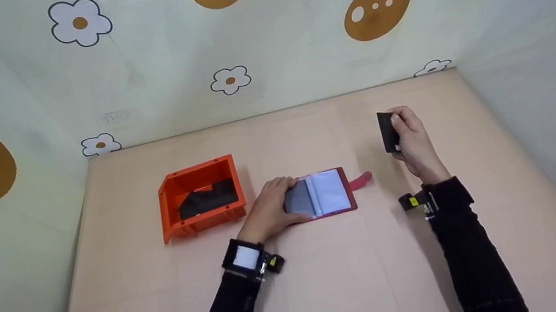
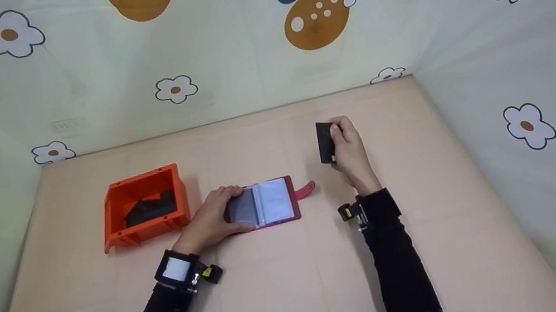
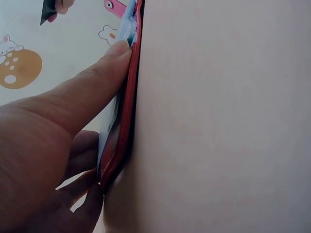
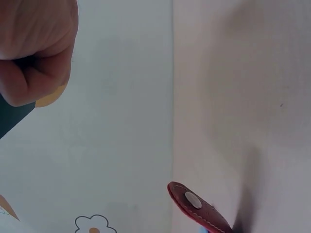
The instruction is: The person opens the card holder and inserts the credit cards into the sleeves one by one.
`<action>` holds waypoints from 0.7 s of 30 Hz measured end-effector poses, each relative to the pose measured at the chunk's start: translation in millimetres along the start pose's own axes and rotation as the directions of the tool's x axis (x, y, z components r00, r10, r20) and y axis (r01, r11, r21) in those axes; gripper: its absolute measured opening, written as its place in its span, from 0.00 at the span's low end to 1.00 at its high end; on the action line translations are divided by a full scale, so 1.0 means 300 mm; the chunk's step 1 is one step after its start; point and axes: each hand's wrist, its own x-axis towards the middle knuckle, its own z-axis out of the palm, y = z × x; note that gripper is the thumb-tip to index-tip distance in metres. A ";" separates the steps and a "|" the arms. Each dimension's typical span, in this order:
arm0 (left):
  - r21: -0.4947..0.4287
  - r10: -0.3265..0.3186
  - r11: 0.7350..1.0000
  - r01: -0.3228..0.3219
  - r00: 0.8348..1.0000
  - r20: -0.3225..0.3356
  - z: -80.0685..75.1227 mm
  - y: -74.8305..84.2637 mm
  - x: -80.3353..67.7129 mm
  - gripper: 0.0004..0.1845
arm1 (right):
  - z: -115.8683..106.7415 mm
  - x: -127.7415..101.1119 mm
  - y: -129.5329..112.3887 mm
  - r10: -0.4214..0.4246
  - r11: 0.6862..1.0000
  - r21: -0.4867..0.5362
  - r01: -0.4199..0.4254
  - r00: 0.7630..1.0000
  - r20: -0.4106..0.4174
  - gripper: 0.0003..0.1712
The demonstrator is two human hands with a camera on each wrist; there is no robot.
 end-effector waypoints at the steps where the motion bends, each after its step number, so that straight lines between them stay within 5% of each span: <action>1: 0.001 0.000 1.000 0.000 1.000 0.000 0.000 0.000 0.001 0.46 | 0.004 -0.001 0.001 0.009 1.000 -0.006 -0.009 1.000 0.004 0.11; 21: 0.001 -0.006 1.000 0.006 1.000 0.008 0.000 0.004 0.003 0.47 | 0.169 -0.037 0.067 0.086 0.983 -0.177 -0.041 0.962 0.258 0.17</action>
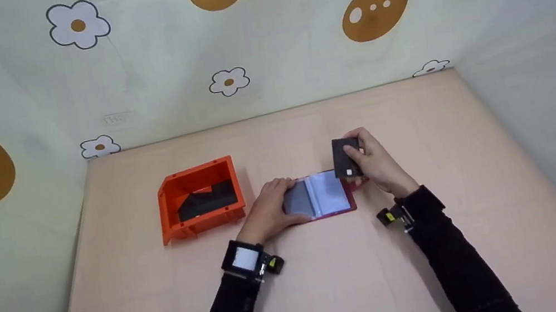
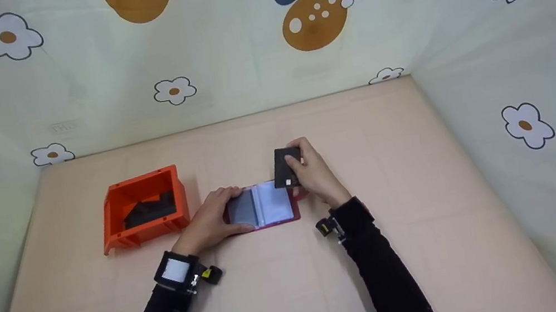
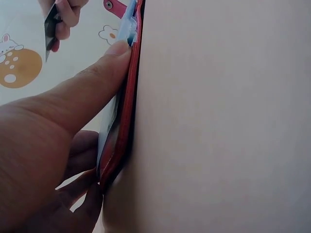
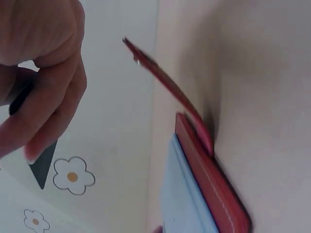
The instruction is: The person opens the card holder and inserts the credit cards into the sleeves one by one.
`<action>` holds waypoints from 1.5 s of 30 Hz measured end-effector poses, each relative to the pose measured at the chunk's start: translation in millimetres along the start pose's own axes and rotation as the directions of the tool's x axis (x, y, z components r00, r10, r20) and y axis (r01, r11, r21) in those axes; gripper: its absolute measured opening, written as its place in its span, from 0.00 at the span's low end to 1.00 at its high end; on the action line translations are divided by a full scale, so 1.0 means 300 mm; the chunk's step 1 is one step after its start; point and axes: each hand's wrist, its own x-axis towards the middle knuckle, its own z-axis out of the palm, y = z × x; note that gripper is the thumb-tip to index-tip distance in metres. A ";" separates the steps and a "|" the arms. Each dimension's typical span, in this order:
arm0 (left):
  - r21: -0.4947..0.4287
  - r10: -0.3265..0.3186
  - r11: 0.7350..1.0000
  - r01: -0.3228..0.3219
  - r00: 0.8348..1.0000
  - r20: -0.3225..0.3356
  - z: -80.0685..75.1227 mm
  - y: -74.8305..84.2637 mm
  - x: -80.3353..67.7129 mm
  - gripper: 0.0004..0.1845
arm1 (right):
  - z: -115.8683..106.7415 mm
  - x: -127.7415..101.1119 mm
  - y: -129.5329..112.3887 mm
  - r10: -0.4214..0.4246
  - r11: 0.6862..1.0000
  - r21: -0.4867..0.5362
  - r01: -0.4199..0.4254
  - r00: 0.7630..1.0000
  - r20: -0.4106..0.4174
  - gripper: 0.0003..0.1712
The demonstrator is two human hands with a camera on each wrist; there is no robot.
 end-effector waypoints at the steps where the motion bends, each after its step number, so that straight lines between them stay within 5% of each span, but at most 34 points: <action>1: 0.000 -0.002 1.000 0.002 1.000 0.003 0.001 0.001 0.001 0.47 | 0.013 -0.003 0.001 0.006 1.000 -0.014 -0.006 1.000 0.014 0.17; 13: -0.012 0.005 1.000 -0.005 1.000 -0.005 0.008 0.002 0.003 0.46 | 0.135 -0.025 0.030 -0.076 0.982 -0.166 0.086 0.995 0.068 0.09; 20: 0.008 0.010 1.000 -0.010 1.000 -0.008 0.011 -0.002 0.001 0.46 | 0.146 -0.040 0.029 -0.029 0.990 -0.126 0.058 0.976 0.217 0.24; 25: 0.000 0.011 1.000 -0.011 1.000 -0.010 0.005 0.001 0.000 0.45 | 0.141 -0.039 0.042 -0.071 0.968 -0.216 0.128 0.965 0.253 0.27; 45: -0.025 -0.016 1.000 0.016 1.000 0.005 -0.005 -0.002 -0.002 0.44 | 0.137 -0.028 0.046 0.074 0.926 -0.373 0.052 0.946 0.315 0.24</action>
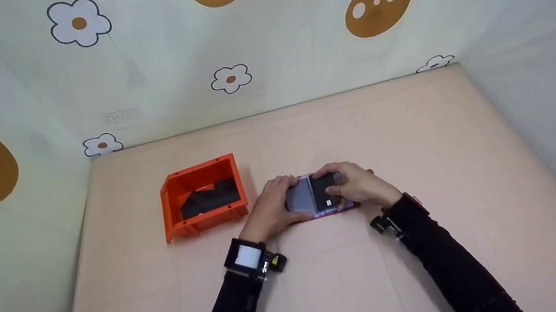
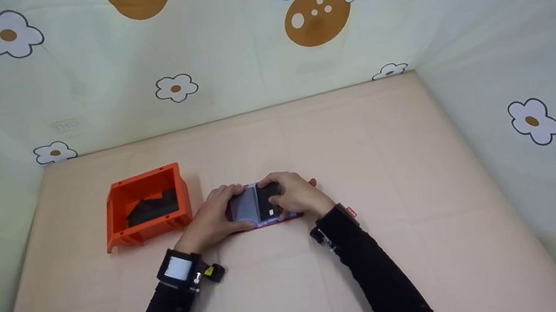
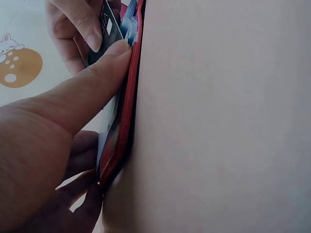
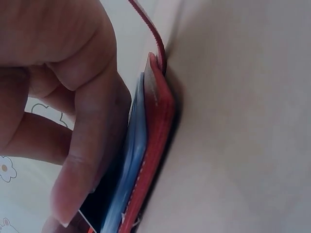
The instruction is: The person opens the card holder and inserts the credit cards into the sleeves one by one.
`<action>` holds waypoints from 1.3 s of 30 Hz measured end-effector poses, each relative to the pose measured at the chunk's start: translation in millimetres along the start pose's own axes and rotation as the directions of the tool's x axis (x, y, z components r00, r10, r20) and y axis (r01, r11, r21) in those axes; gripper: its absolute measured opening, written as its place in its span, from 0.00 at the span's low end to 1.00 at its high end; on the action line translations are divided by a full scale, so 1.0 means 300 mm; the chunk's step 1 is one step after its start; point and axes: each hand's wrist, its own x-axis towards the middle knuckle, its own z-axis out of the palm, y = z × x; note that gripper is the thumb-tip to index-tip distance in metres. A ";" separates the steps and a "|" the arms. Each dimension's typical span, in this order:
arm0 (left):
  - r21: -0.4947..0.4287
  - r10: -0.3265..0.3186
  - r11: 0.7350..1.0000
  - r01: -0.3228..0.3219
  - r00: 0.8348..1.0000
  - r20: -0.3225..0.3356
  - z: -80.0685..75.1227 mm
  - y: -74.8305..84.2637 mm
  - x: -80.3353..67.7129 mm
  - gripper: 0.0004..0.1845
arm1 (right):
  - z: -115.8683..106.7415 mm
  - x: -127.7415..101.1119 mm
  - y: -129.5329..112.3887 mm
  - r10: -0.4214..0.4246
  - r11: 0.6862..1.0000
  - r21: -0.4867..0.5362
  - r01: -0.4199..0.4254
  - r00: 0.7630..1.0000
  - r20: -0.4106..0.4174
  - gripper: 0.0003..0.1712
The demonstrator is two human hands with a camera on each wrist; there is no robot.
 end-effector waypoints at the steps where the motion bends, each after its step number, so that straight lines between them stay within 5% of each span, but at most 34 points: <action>1: 0.001 0.001 1.000 -0.001 1.000 0.001 0.000 -0.001 0.000 0.44 | 0.000 0.000 0.001 -0.001 1.000 0.009 0.000 1.000 0.009 0.24; 39: 0.004 0.059 0.998 -0.059 0.997 -0.053 0.005 -0.009 -0.003 0.45 | 0.040 0.019 -0.022 0.007 1.000 0.030 -0.008 1.000 0.015 0.21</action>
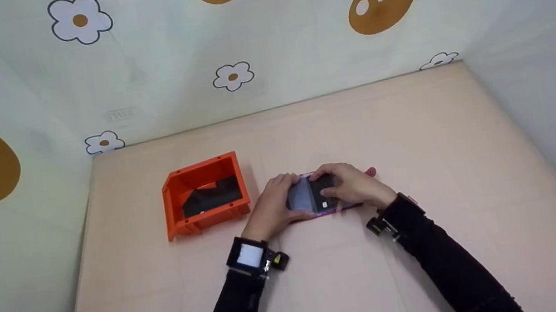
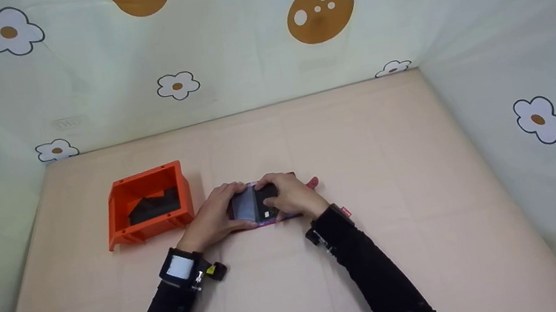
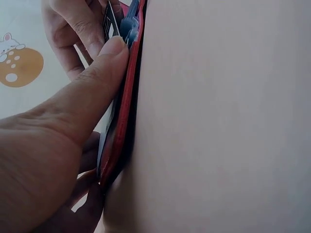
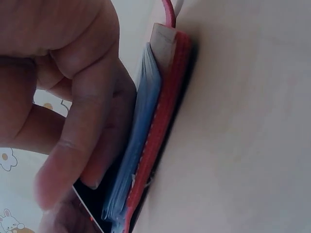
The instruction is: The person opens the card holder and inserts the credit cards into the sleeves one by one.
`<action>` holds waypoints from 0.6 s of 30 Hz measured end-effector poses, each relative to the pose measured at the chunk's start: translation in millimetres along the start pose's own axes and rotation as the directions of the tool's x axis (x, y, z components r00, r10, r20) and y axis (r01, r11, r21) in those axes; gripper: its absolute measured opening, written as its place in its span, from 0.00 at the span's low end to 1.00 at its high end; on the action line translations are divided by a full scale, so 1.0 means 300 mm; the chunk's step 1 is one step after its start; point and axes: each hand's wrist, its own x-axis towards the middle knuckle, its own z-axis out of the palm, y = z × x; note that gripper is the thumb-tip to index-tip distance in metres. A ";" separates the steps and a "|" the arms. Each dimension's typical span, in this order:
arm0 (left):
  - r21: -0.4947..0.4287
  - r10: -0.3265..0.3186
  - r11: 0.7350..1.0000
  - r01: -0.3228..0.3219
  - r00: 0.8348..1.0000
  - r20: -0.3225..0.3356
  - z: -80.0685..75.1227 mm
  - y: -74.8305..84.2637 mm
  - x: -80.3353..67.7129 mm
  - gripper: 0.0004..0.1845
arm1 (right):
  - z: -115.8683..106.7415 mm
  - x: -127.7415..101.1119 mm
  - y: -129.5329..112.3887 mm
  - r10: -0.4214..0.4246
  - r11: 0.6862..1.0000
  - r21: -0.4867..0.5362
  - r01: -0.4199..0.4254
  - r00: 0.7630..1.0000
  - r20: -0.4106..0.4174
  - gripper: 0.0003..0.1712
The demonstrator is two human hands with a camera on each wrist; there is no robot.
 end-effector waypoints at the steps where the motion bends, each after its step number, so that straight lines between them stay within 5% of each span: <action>1: -0.001 -0.001 1.000 0.001 1.000 -0.001 0.000 0.000 -0.001 0.44 | 0.002 0.001 -0.001 -0.005 1.000 -0.007 0.005 1.000 -0.004 0.21; 18: -0.006 -0.046 0.999 0.046 0.999 -0.006 0.008 0.009 -0.004 0.46 | 0.026 0.001 -0.021 -0.118 0.959 -0.269 0.084 0.987 -0.113 0.19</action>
